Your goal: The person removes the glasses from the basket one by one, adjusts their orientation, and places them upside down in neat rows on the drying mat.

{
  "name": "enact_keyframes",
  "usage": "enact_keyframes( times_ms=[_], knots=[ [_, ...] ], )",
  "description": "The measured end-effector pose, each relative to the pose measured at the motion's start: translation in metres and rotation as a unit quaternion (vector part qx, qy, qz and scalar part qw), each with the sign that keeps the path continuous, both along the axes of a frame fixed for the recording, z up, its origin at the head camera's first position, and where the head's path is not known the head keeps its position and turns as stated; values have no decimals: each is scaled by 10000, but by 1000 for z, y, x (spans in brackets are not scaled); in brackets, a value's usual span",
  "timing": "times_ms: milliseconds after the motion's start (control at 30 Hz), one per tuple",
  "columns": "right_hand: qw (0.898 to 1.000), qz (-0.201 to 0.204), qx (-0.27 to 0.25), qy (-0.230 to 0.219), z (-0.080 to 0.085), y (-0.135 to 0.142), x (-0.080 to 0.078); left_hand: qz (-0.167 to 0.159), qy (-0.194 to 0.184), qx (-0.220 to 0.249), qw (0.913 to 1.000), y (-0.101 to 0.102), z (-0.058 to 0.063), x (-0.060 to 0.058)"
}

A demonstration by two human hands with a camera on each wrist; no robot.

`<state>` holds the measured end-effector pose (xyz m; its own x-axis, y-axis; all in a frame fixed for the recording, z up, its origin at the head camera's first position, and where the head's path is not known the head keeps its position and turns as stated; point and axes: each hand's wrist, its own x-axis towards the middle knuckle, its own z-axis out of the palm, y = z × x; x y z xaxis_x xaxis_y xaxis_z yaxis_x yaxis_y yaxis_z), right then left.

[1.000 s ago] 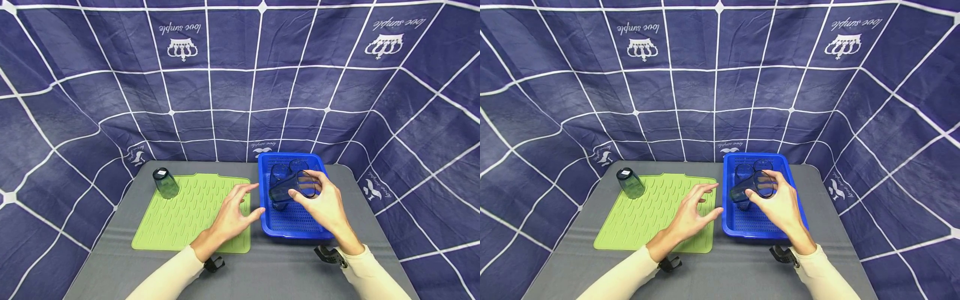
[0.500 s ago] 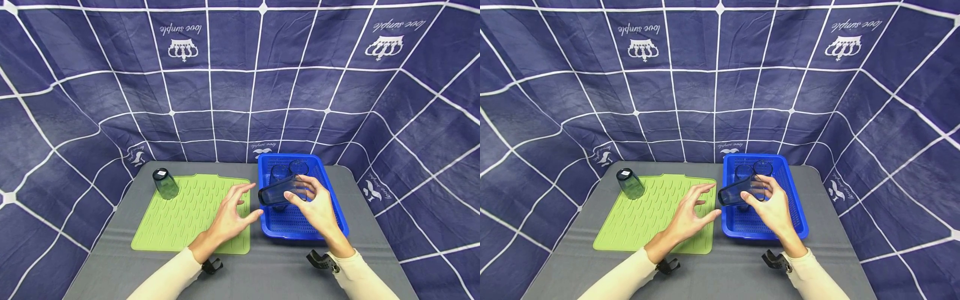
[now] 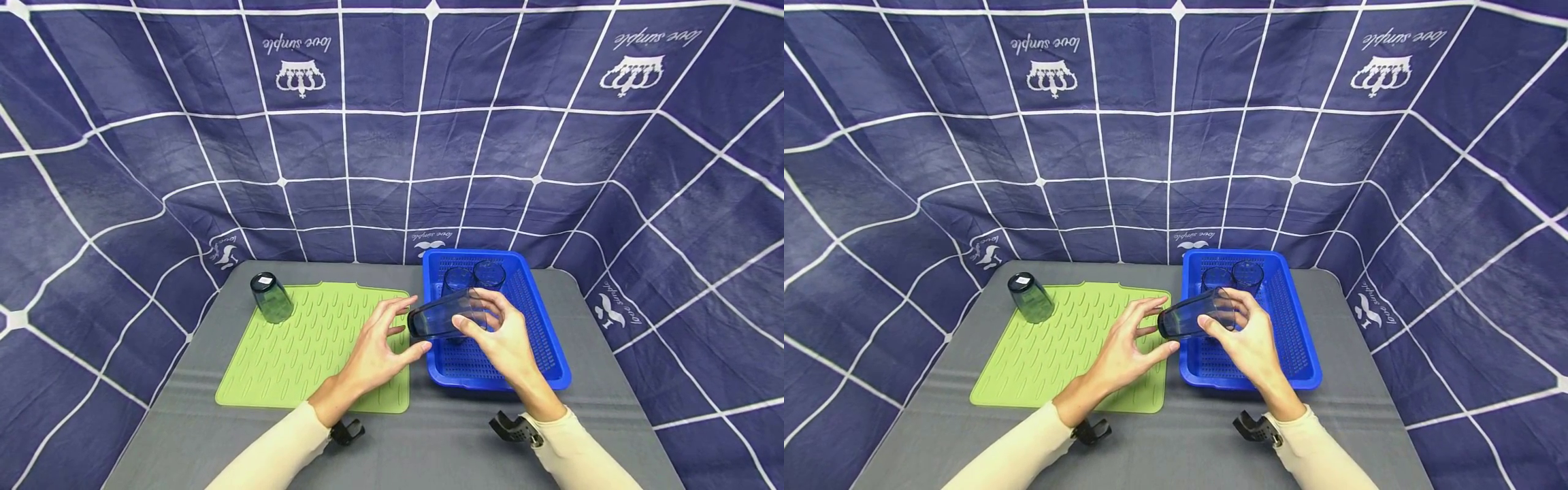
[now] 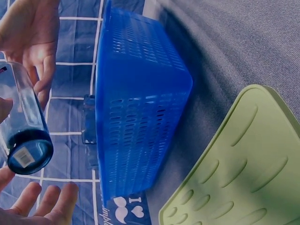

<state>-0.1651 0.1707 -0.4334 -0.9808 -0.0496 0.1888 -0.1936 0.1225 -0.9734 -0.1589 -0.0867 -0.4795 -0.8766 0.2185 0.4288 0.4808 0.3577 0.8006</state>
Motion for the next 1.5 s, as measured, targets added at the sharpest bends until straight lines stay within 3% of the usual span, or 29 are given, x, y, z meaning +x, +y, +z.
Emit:
enact_keyframes(
  times_ms=[267,867,1233,1500],
  knots=[
    [9999,121,-89,83,-4,-8,1,-2,-215,25,9998,1,-1,-1],
    [9988,172,-459,-5,-9,-23,2,90,-25,1,10000,-1,-2,0],
    [9972,158,-715,-131,-10,-29,3,-149,-66,863,9961,0,0,-1],
    [9951,445,-858,-190,-14,-29,3,-41,327,988,9946,-2,0,-1]
  ],
)
